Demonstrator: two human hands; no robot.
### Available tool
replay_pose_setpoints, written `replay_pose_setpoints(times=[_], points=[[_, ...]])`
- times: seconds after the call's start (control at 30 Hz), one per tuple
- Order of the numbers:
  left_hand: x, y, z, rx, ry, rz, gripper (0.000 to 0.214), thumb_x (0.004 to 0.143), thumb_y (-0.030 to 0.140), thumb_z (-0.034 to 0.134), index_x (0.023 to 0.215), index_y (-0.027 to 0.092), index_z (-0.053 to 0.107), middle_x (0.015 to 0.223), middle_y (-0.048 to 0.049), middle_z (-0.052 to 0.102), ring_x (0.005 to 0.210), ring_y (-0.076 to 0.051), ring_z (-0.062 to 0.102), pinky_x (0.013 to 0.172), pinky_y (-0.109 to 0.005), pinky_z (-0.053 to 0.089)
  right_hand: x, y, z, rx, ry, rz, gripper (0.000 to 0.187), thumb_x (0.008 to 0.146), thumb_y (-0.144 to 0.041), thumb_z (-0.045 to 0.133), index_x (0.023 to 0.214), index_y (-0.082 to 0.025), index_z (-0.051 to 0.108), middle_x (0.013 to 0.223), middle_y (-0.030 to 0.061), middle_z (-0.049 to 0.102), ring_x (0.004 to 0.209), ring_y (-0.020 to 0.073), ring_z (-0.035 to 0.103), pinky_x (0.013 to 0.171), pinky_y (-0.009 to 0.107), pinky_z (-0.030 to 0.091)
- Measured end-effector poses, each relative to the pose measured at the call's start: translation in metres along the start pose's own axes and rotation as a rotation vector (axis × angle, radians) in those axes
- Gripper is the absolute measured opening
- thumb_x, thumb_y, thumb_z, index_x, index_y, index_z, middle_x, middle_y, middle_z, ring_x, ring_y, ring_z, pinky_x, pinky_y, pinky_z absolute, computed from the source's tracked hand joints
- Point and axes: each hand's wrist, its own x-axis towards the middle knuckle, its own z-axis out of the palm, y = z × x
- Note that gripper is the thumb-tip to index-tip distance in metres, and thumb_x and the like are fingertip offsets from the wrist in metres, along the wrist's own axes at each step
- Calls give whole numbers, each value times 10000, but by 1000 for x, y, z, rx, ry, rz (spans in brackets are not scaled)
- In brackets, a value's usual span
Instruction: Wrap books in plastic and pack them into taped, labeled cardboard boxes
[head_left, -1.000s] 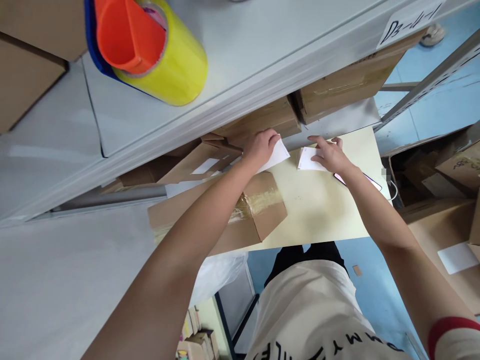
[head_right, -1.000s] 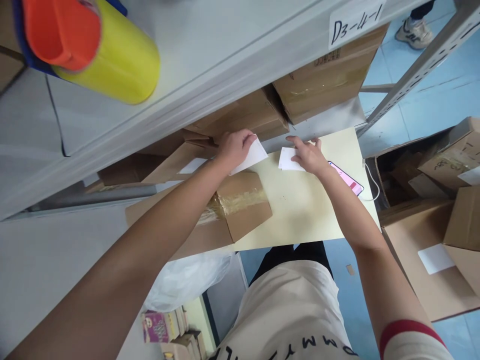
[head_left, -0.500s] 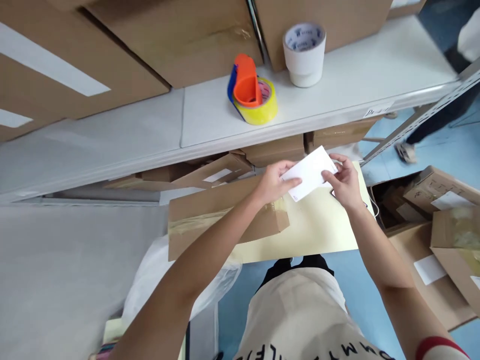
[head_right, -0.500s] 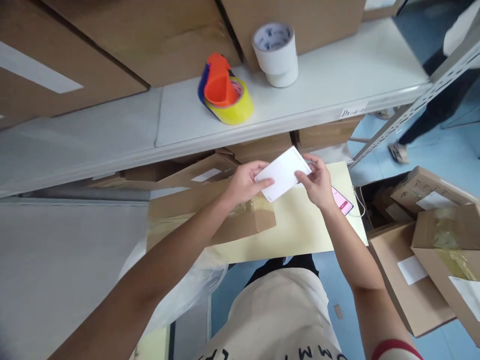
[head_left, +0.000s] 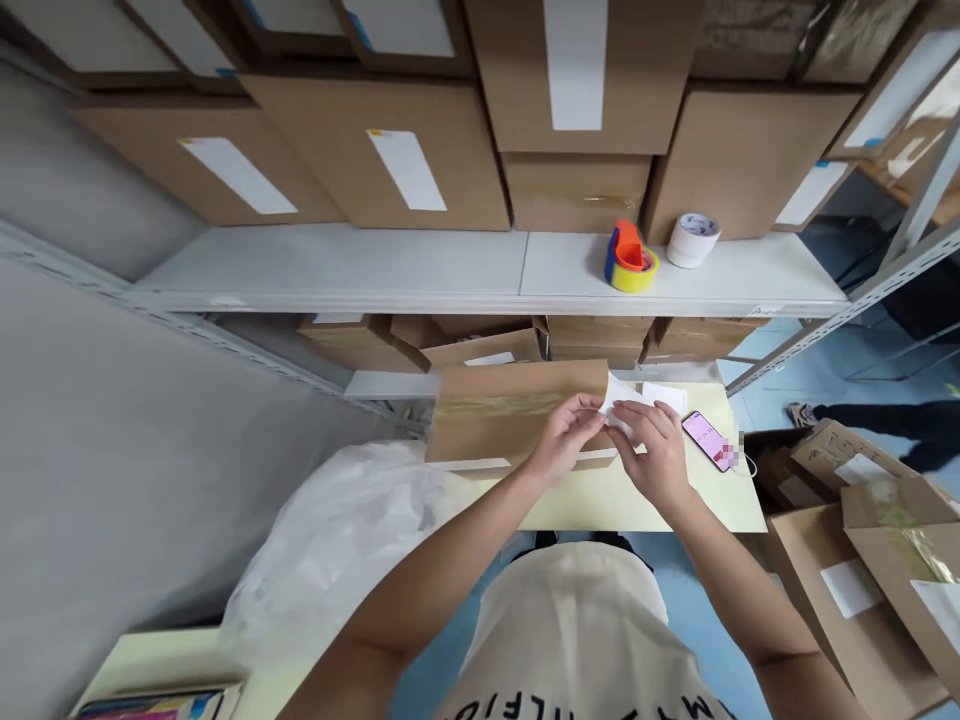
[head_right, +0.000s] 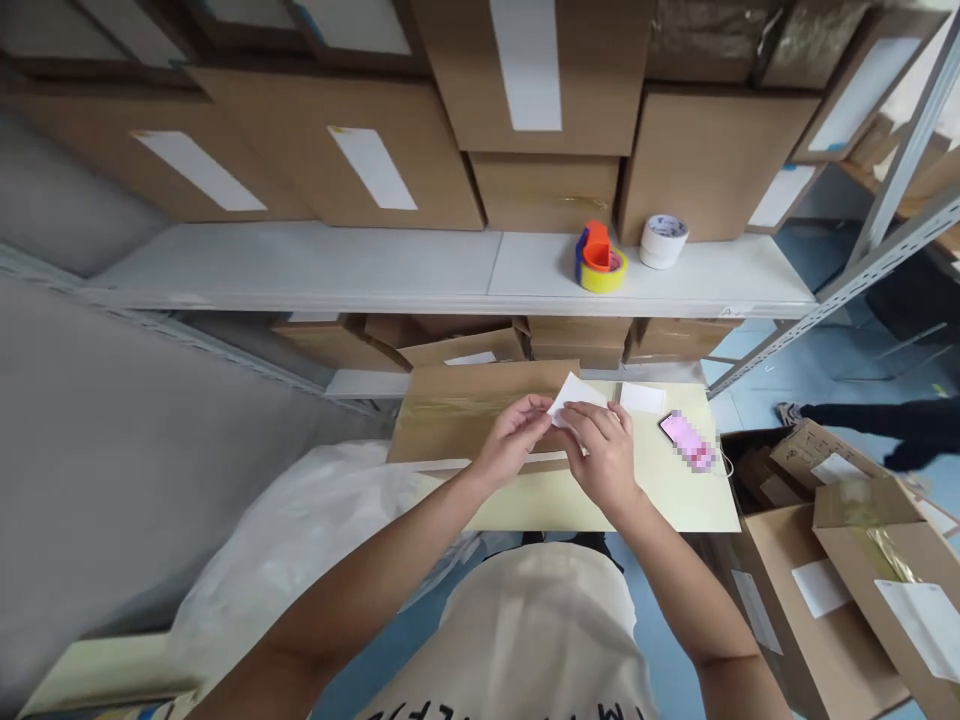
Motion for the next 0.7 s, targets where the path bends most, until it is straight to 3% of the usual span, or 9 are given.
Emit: replay_pose_setpoints(times=[0.27, 0.4, 0.5, 0.7], points=[[-45, 14, -39, -54, -21, 15, 484, 672, 601, 807, 771, 169, 612, 720, 7, 655, 713, -129, 646, 767, -278, 523, -4, -50, 10, 95, -4, -27, 91, 934, -258, 621, 1009, -239, 669, 1038, 71, 777, 952, 216, 735, 952, 415, 462], [-56, 13, -50, 42, -1, 91, 420, 689, 548, 814, 730, 165, 647, 742, -8, 669, 722, -124, 625, 759, -265, 517, -1, -64, 12, 223, -59, -1, 83, 918, -282, 645, 967, -239, 696, 971, 64, 782, 886, 217, 738, 805, 373, 544], [-61, 11, -53, 101, 26, 121, 381, 725, 533, 789, 741, 168, 681, 766, -30, 703, 750, -146, 650, 768, -282, 532, 3, -67, 12, 294, -84, 18, 81, 920, -255, 640, 939, -244, 717, 883, 43, 786, 797, 201, 740, 728, 342, 567], [-66, 11, -42, 197, 136, 179, 374, 748, 545, 762, 757, 175, 709, 791, -53, 739, 773, -176, 691, 764, -303, 564, 5, -55, 12, 413, -106, 40, 90, 908, -268, 664, 919, -254, 752, 873, 44, 794, 772, 205, 747, 736, 353, 578]])
